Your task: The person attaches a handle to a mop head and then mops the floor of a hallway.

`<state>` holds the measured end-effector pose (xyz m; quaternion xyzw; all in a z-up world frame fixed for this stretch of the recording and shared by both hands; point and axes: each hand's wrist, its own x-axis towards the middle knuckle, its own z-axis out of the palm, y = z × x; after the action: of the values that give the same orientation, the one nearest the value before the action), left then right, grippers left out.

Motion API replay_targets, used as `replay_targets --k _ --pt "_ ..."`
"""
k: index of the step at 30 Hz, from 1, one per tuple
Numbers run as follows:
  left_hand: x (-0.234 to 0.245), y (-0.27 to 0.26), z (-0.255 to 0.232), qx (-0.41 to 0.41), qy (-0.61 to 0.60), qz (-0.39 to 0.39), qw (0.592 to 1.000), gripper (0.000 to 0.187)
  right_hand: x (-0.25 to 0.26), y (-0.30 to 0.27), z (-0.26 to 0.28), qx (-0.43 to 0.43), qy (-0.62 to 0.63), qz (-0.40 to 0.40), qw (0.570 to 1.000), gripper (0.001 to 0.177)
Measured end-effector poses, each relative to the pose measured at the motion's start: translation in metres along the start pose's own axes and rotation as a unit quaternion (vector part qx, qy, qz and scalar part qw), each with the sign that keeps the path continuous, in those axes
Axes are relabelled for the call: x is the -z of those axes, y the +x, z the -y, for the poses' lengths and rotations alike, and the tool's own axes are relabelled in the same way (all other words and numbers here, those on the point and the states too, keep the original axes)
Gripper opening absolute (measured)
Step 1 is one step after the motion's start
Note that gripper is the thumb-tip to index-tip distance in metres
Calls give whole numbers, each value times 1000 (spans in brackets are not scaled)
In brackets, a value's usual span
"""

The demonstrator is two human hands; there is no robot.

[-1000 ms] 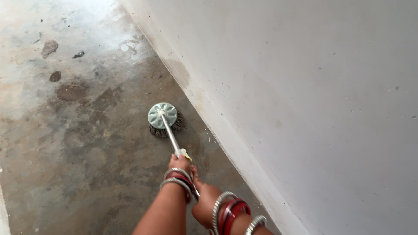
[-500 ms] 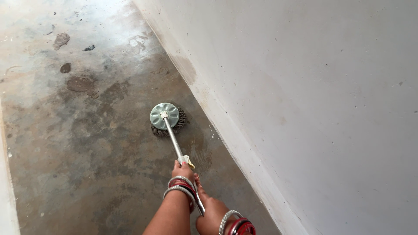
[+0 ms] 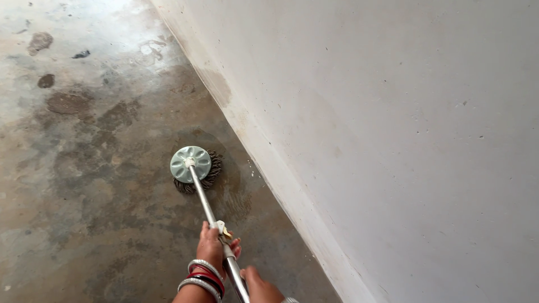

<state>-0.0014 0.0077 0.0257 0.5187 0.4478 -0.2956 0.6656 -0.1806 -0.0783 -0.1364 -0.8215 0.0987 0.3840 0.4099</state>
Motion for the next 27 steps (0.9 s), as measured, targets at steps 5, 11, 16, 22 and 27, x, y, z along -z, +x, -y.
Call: replay_targets --k 5,11,16,22,27 --pt "3 28 0 -29 -4 5 1000 76 145 -73 172 -23 -13 93 995 111" --pt "18 53 -12 -41 9 5 999 69 185 -98 235 -76 1 26 997 94" --pt "19 53 -27 -6 -2 55 998 65 180 -66 243 -89 -9 6 996 83" --pt "18 67 -31 12 -8 93 996 60 183 -53 253 -106 -19 22 994 99" --pt "11 54 -46 30 -5 86 996 60 178 -51 250 -78 -48 24 995 93"
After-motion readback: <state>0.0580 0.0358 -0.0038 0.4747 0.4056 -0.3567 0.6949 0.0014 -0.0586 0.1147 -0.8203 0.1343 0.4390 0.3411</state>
